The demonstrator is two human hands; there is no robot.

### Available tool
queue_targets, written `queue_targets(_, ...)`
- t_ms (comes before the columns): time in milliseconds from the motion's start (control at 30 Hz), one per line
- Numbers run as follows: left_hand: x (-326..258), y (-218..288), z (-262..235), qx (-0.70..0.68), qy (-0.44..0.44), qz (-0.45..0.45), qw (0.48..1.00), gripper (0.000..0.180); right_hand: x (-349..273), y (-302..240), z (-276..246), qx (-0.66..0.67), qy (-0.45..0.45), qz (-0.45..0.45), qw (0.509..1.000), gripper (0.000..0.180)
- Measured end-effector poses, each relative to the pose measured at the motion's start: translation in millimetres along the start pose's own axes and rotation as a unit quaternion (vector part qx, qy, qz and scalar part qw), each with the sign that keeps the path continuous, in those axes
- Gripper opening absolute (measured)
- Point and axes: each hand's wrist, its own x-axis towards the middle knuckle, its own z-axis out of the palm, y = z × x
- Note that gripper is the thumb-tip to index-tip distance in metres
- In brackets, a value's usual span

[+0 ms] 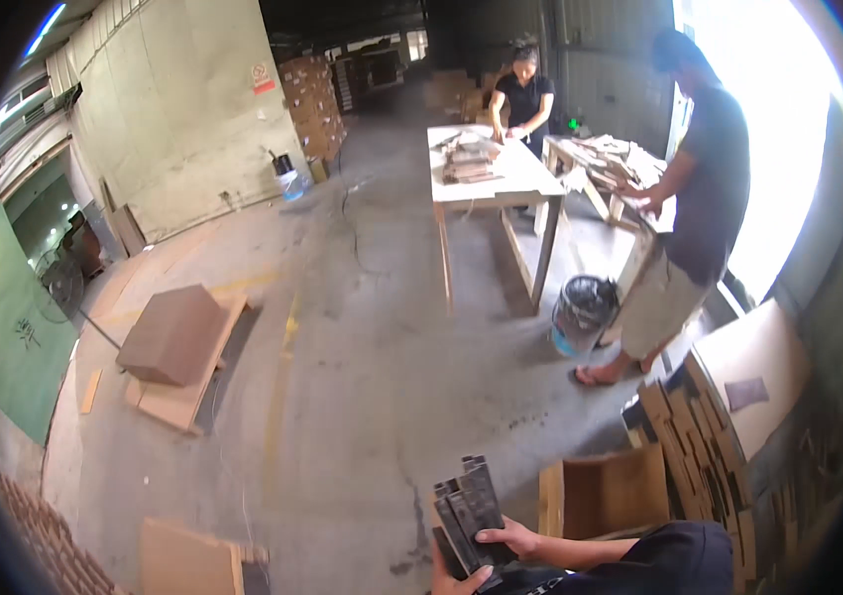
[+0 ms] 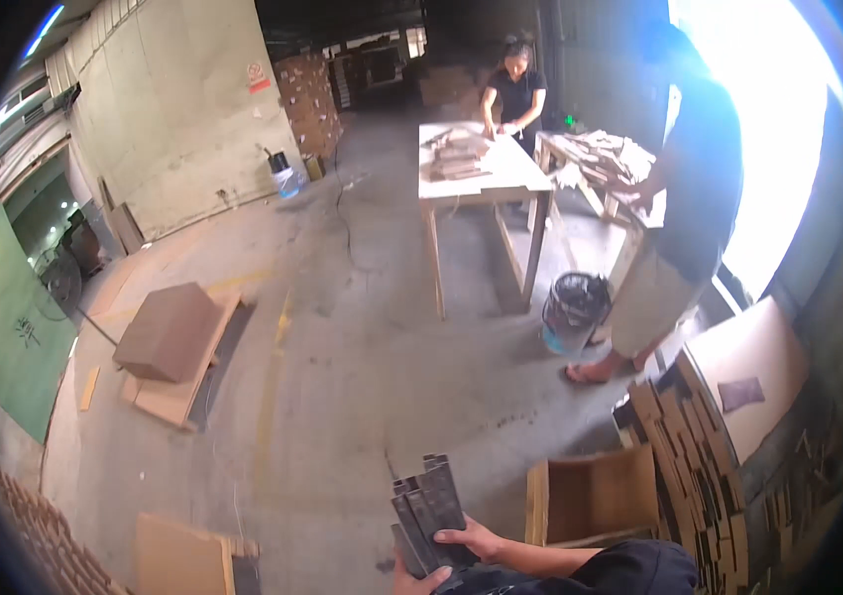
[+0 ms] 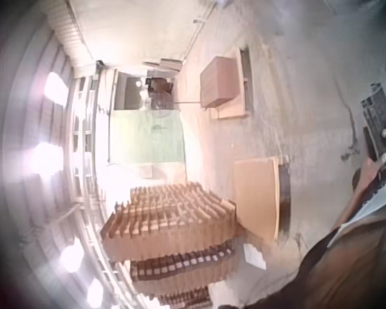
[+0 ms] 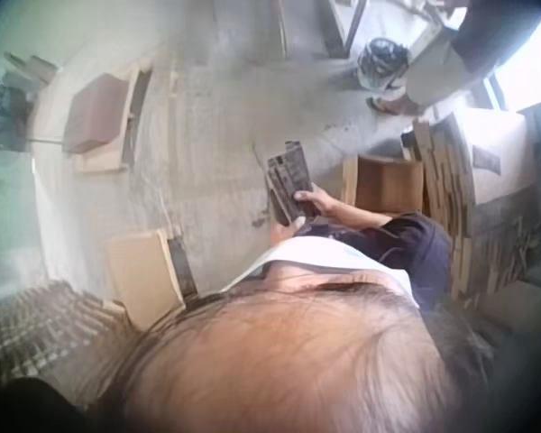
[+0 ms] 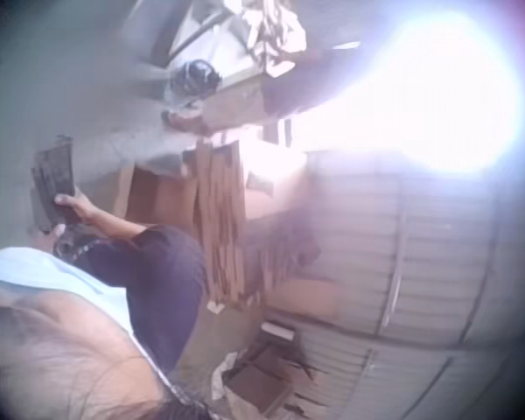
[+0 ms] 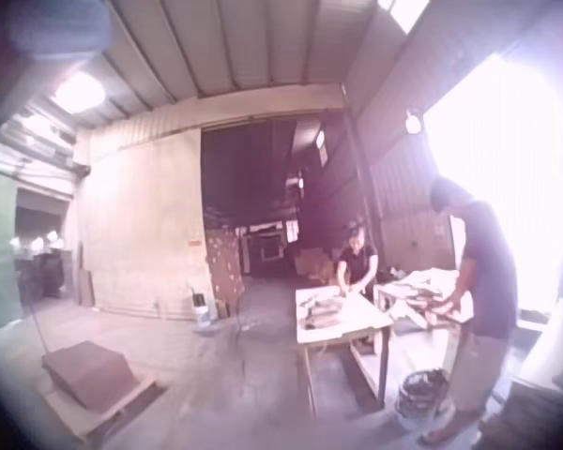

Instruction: The person carries a large white board, then stacks wooden slats and pieces from different locations onto a work table.

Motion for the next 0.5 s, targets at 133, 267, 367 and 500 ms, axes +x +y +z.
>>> queue_targets(133,134.7,76.7,-36.5,0.003,-0.001,-0.030,1.000,0.078,116.2,-111.0,18.8,-0.073,-0.062,-0.035,0.995,0.063)
queue_targets(267,290.4,146.4,-40.8,0.079,-0.078,-0.125,0.986,0.073,232.1,-232.8,-13.7,-0.048,-0.047,-0.113,0.991,0.068)
queue_targets(367,439.1,140.8,-40.7,0.024,-0.140,0.006,0.990,0.063,300.2,-304.1,-41.7,-0.041,0.049,-0.203,0.977,0.064)
queue_targets(500,589.8,193.3,16.3,0.047,-0.249,0.008,0.967,0.071,328.4,-429.5,-80.9,0.038,0.137,-0.303,0.942,0.069)
